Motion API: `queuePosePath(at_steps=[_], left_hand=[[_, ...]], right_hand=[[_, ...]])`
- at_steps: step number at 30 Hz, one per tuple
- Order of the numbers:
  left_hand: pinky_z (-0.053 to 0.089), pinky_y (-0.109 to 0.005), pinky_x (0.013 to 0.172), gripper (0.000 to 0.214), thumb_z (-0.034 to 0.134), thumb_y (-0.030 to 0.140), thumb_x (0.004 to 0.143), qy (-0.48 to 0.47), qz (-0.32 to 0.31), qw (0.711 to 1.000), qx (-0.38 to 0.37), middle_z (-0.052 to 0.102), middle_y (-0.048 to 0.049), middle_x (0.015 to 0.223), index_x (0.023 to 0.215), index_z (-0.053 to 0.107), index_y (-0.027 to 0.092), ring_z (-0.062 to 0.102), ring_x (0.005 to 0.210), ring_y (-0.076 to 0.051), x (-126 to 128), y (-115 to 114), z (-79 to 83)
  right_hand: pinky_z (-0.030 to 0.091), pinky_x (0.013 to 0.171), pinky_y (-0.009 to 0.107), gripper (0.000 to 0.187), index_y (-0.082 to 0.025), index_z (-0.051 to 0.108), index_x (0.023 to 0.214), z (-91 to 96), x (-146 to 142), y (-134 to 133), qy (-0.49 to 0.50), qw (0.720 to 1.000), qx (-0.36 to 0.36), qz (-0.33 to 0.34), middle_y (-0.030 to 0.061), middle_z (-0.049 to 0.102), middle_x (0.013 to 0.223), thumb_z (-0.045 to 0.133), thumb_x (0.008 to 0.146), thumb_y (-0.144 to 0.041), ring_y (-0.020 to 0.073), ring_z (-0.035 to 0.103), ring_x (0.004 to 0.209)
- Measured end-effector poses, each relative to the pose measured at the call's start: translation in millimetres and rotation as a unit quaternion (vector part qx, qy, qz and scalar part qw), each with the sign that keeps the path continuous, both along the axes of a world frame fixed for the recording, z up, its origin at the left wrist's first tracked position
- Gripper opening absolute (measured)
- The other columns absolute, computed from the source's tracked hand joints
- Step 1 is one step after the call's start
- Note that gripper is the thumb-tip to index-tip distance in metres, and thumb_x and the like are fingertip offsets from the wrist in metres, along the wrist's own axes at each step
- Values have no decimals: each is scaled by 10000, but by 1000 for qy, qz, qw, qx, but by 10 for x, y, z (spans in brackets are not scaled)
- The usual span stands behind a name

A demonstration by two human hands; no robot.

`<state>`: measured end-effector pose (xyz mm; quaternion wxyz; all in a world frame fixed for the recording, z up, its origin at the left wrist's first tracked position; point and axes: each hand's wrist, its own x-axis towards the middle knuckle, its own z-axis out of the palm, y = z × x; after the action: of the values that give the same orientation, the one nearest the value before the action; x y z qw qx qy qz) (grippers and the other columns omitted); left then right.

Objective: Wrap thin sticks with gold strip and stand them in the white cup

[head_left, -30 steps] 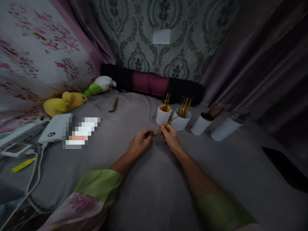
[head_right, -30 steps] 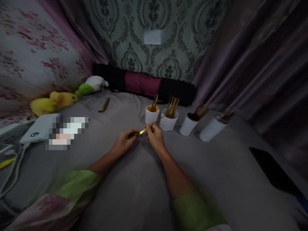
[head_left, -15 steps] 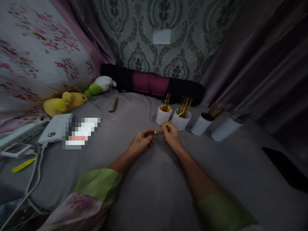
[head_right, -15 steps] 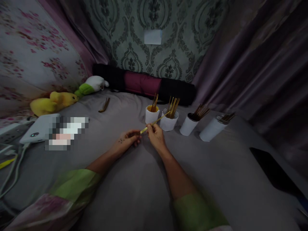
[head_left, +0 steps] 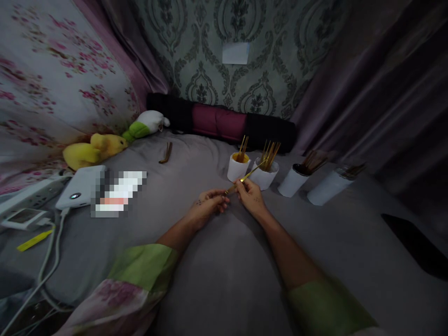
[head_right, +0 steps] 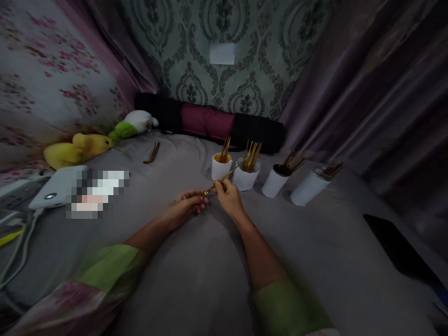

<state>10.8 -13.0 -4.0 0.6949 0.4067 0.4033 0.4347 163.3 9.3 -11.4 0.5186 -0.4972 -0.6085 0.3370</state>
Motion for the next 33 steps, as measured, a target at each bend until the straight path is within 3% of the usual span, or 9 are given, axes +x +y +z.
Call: queuePosePath(at_steps=[16,27,33], left_hand=[[397,-214,537,405,641,186,695,-30,-88,995,17,617,-85,824,1072,530,89,542,609,-88,9,-63,29],[408,-237,562,499,621,242,735,-50,-163,984,52,613,-97,874,1181,440,113,560,646,-106,3,-31,-151],[406,-235,563,483,625,256,729,-35,-175,983,48,610,-88,866,1156,448,120,559,647,-104,0,-57,-106]], right_hand=[[291,408,184,320,-157,587,813,137,106,-30,-3,998,-43,41,-23,496,593,491,763,-458,70,405,465],[281,415,188,286,-150,592,766,165,135,-35,-10,996,-64,58,-47,447,506,502,757,-421,73,392,450],[278,423,192,282,-144,604,764,170,148,-36,-30,996,-66,60,-59,421,461,498,757,-405,75,381,439]])
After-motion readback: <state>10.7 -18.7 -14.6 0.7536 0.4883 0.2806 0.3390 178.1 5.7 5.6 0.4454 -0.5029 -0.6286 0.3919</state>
